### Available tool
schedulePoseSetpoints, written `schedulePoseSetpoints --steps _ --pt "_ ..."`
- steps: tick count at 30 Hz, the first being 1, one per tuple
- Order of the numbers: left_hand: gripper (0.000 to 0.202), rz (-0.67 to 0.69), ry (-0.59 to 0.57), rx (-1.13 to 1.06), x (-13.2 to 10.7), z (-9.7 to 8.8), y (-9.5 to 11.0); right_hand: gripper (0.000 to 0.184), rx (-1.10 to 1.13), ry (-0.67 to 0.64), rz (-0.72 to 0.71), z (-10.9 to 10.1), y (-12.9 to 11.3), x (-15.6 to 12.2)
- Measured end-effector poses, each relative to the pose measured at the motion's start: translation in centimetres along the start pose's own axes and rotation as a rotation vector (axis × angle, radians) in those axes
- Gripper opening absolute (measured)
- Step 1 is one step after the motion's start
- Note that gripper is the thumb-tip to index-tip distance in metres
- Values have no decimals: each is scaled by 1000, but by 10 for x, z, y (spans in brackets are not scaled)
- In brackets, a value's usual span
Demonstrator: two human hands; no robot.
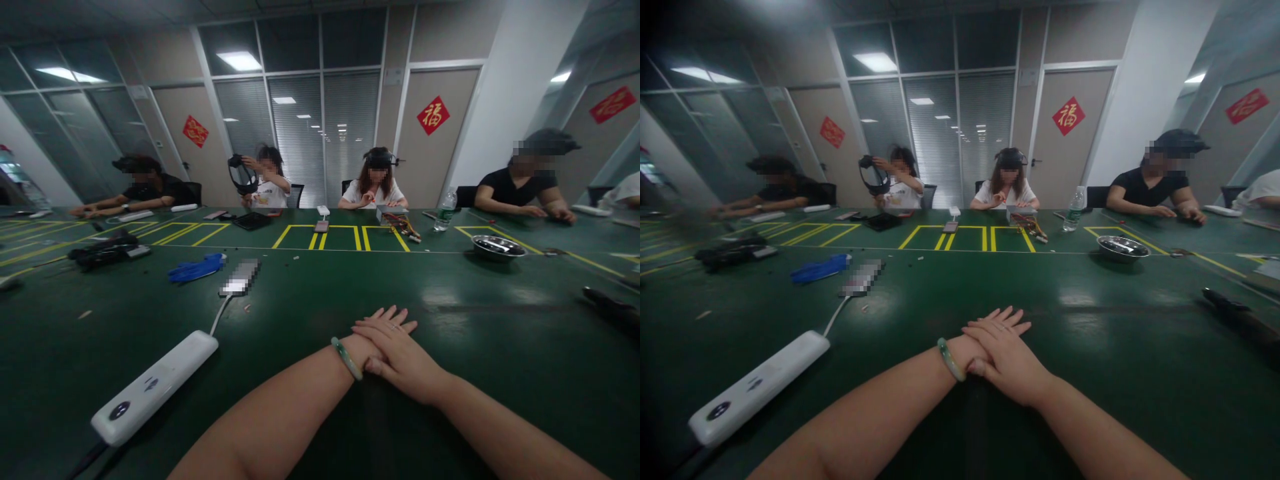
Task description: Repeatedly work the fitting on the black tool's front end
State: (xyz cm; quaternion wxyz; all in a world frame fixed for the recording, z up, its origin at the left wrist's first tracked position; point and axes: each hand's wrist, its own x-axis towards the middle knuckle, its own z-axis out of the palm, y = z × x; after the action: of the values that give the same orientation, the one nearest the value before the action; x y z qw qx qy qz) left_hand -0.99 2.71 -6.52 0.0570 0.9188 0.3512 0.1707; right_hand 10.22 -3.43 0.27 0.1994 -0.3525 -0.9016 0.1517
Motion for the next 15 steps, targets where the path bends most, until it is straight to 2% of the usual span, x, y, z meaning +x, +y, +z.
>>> schedulePoseSetpoints --steps 4,10,13,15 --pt "79 158 -8 27 0 3 -4 60 27 -18 14 -5 2 -4" --pt "73 176 -23 84 0 3 -3 65 18 -56 -8 -8 5 -5" --pt "72 168 -78 109 -2 -9 2 64 -16 -59 1 -13 14 -7" --pt "69 216 -112 75 -3 -24 4 57 -69 -62 69 -22 30 -12"
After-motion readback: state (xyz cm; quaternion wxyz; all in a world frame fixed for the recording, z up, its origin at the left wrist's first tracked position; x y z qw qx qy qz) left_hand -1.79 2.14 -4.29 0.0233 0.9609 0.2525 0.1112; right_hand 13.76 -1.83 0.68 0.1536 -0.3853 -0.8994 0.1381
